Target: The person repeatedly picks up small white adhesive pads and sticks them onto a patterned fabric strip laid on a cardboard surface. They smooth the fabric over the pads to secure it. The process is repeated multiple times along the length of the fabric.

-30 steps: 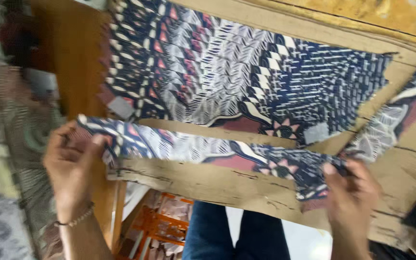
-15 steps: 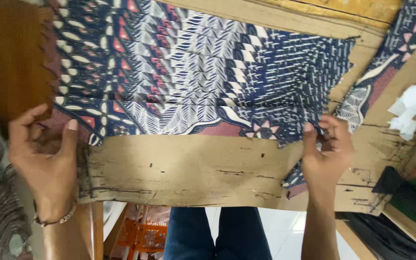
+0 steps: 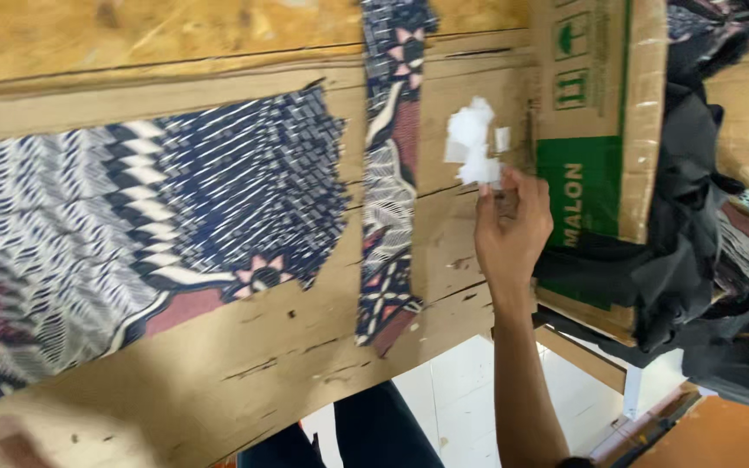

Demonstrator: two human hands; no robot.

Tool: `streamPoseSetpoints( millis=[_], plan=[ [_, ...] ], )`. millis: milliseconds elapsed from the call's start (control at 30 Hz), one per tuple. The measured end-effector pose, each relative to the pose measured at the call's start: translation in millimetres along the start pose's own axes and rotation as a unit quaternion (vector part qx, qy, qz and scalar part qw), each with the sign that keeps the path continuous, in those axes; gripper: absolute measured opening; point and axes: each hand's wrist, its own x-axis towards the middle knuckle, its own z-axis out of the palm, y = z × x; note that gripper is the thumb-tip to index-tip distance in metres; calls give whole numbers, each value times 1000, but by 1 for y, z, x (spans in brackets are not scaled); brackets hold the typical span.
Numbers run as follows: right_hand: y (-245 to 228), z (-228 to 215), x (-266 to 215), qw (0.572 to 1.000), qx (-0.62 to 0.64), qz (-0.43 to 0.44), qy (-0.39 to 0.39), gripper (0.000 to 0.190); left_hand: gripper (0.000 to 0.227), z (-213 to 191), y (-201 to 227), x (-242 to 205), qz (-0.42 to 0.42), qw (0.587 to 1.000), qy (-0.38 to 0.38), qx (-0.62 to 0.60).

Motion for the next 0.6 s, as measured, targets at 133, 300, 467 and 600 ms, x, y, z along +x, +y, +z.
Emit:
streamPoseSetpoints(
  millis=[133,300,467,600],
  plan=[
    [26,1,39,996,13,-67,-63,37,60,33,50,-34,33,991,-4,-127],
    [43,20,80,979,5,-135,-151,59,53,65,155,-59,-10,992,-127,-5],
    [65,28,94,976,74,-95,-181,39,42,99,232,-32,9,984,-157,-80],
    [75,29,104,966,127,-92,-206,28,40,125,268,-11,40,976,-180,-116]
  ],
)
